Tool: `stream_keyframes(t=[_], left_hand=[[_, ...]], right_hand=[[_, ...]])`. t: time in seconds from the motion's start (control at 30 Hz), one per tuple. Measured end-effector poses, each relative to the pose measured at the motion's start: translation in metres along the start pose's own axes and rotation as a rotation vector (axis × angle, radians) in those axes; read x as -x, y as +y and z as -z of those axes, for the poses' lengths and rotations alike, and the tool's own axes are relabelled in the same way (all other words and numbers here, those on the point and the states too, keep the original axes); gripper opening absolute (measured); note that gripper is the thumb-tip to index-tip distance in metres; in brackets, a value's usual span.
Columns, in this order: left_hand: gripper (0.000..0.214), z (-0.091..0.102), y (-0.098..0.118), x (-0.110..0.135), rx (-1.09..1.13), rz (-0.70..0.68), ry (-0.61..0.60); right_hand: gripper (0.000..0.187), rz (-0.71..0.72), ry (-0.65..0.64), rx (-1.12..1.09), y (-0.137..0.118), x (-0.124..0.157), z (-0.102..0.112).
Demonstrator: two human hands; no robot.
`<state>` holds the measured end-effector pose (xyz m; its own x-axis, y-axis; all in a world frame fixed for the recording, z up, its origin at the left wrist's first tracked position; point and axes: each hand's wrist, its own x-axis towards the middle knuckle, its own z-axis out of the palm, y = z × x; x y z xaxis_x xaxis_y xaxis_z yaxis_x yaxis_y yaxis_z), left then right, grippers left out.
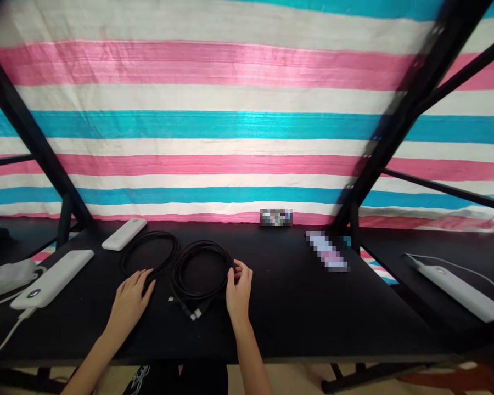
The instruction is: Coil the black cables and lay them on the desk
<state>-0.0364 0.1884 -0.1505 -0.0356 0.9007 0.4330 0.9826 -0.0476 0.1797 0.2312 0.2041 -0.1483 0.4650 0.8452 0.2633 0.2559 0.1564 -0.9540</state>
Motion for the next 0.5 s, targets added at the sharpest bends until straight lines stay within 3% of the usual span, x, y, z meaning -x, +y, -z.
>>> stream_keyframes(t=[0.23,0.5], left_hand=[[0.032,0.024,-0.001,0.037,-0.031,0.048,-0.014],[0.033,0.028,-0.006,0.060,-0.057,-0.034,-0.045]], right_hand=[[0.030,-0.037,0.018,-0.119,-0.002,0.015,0.018],[0.028,-0.109,0.001,-0.234,-0.006,0.040,0.046]])
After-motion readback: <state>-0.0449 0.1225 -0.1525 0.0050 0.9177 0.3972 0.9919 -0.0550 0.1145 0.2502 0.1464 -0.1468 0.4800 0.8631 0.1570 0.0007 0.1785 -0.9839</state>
